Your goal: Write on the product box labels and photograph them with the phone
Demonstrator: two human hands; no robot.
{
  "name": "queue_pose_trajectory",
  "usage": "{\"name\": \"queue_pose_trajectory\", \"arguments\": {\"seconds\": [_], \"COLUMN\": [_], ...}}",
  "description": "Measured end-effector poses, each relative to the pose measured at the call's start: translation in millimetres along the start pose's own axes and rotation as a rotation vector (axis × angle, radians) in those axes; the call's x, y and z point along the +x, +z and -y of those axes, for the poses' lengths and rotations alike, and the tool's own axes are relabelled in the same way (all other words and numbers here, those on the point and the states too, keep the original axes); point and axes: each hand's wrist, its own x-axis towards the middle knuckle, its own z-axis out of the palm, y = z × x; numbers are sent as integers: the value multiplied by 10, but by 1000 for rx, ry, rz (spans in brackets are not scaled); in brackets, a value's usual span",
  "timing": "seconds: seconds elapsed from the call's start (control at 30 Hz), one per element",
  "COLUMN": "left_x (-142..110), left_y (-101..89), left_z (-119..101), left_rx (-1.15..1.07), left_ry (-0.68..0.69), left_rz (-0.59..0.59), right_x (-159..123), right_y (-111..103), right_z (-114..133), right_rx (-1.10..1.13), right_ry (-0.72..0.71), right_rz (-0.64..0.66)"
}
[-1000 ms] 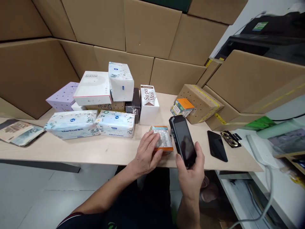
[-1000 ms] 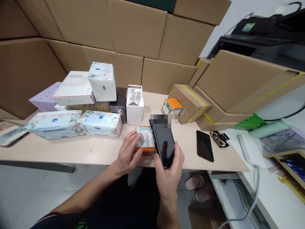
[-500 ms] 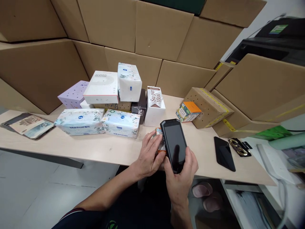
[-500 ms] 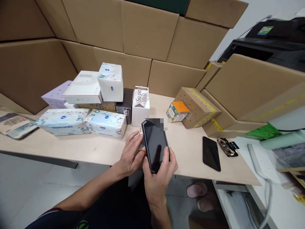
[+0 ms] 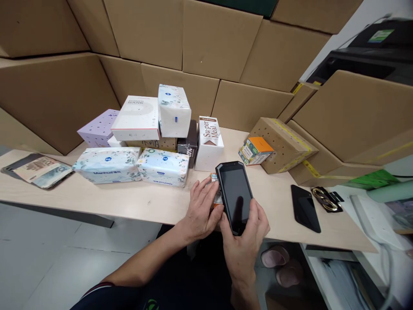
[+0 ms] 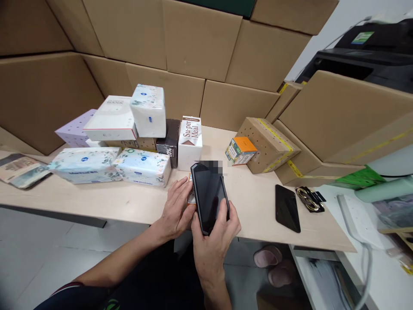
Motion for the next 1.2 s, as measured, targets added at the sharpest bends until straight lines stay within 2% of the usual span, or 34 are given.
{"name": "queue_pose_trajectory", "arguments": {"seconds": [0.5, 1.2], "left_x": [27, 27], "left_y": [7, -11], "left_z": [-11, -20], "left_rx": [116, 147], "left_ry": [22, -32], "left_rz": [-41, -1], "right_x": [34, 38], "right_y": [-26, -12], "right_z": [16, 4], "right_rx": [-25, -41], "right_ry": [-28, -13], "right_rz": [18, 25]}}
